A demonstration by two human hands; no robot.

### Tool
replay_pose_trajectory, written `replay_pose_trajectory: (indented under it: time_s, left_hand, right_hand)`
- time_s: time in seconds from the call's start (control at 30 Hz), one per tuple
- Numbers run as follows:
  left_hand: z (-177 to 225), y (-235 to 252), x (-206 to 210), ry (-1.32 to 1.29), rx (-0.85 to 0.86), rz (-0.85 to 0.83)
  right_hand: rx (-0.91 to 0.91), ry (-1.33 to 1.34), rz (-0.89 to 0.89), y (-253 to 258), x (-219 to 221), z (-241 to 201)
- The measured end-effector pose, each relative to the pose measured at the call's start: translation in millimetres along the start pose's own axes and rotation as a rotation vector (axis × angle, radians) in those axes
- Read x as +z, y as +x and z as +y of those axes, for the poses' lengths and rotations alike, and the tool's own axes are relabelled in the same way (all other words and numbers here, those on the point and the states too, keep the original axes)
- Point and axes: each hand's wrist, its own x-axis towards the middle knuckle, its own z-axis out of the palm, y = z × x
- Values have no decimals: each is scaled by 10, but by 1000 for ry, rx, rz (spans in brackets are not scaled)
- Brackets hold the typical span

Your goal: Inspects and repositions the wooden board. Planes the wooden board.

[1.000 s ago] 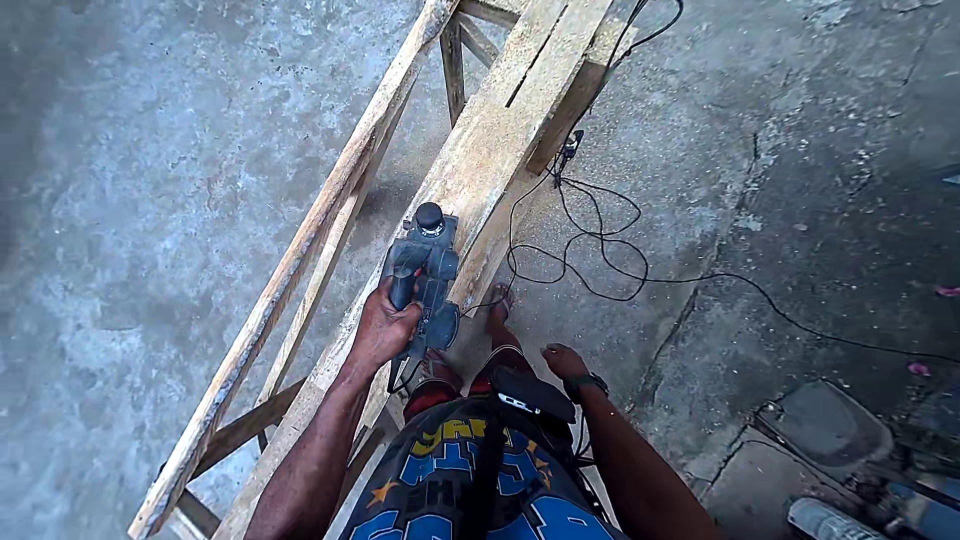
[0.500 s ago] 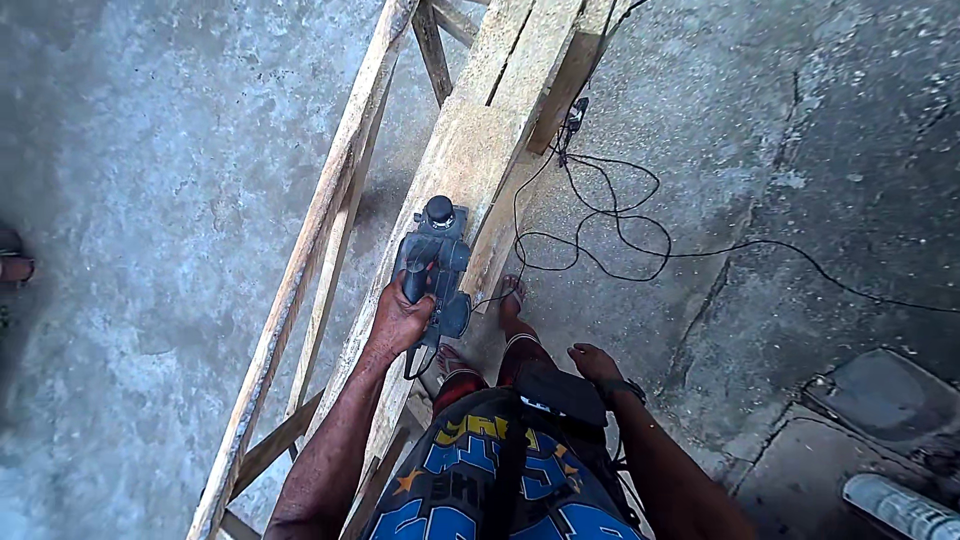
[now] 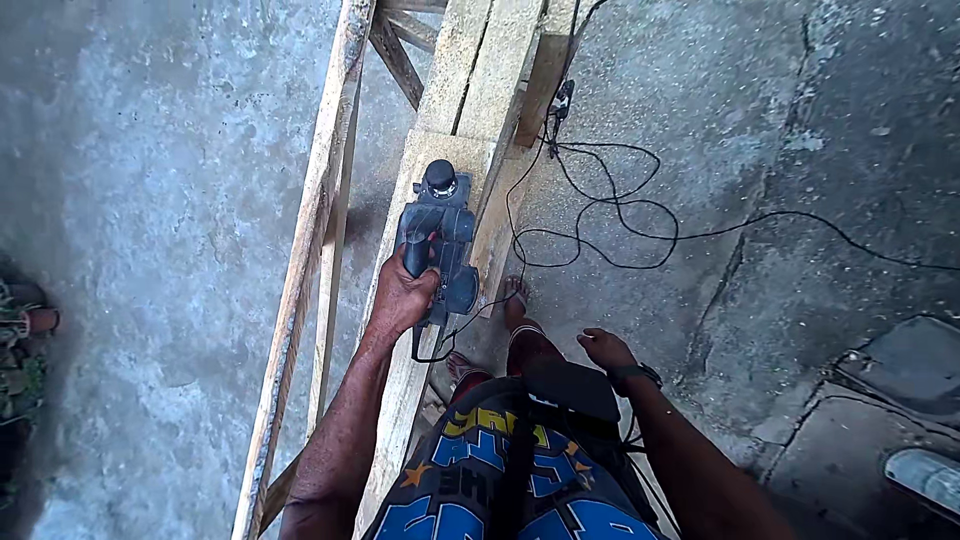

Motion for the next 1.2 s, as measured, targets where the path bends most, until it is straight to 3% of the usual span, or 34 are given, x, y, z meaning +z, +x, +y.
replay_pose_trajectory:
  time_s: [0.43,0.7,0.9,1.07,1.2]
  left_hand:
    - [446,771,160,-2,17,-23]
    - [723,1252,240,27,58,-29]
    - [1001,1919,370,-40,122,11]
    - [1270,2038,301,-93,194,55]
    - [1211,1507,61,-85,224,75]
  right_hand:
    - [6,77,2,276,-505,-183]
    - [44,137,-16,326,-591,14]
    - [83,188,41,321,-673,189]
    - [-76,131,78,372,-787,-160]
    - [-303,109,12,223,-642,-849]
